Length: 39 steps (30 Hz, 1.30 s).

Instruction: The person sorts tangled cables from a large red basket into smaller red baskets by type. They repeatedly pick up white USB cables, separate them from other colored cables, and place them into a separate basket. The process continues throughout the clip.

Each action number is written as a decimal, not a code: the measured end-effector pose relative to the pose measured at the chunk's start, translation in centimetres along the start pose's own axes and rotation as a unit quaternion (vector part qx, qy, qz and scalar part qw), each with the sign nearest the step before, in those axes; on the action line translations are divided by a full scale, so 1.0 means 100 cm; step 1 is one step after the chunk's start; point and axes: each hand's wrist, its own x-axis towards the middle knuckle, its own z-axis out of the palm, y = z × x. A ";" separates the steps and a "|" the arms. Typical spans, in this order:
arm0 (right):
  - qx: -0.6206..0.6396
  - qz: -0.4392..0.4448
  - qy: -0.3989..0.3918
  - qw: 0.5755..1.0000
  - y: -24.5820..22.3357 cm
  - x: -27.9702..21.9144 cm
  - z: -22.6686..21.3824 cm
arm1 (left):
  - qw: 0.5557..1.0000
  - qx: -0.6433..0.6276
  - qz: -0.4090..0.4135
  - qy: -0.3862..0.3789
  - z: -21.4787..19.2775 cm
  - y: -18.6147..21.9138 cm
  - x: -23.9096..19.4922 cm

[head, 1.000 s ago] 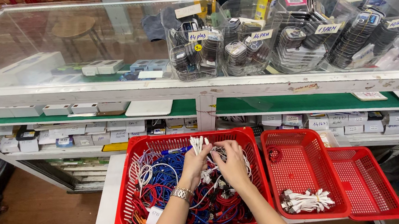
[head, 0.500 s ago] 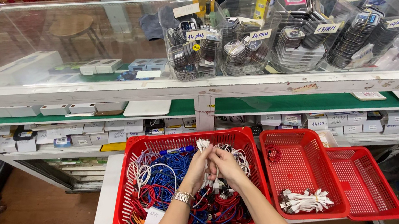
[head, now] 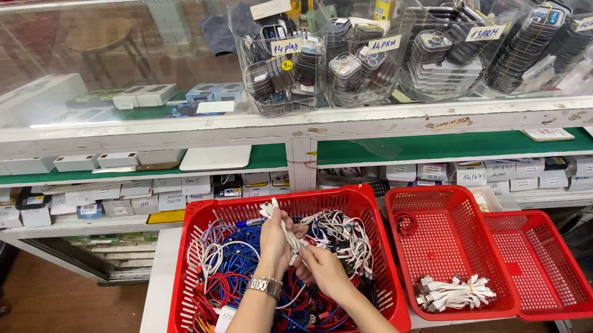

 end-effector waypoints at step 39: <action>-0.668 -0.102 0.026 0.736 0.059 0.065 -0.101 | 0.998 0.041 -0.023 -0.035 -0.020 -0.007 -0.018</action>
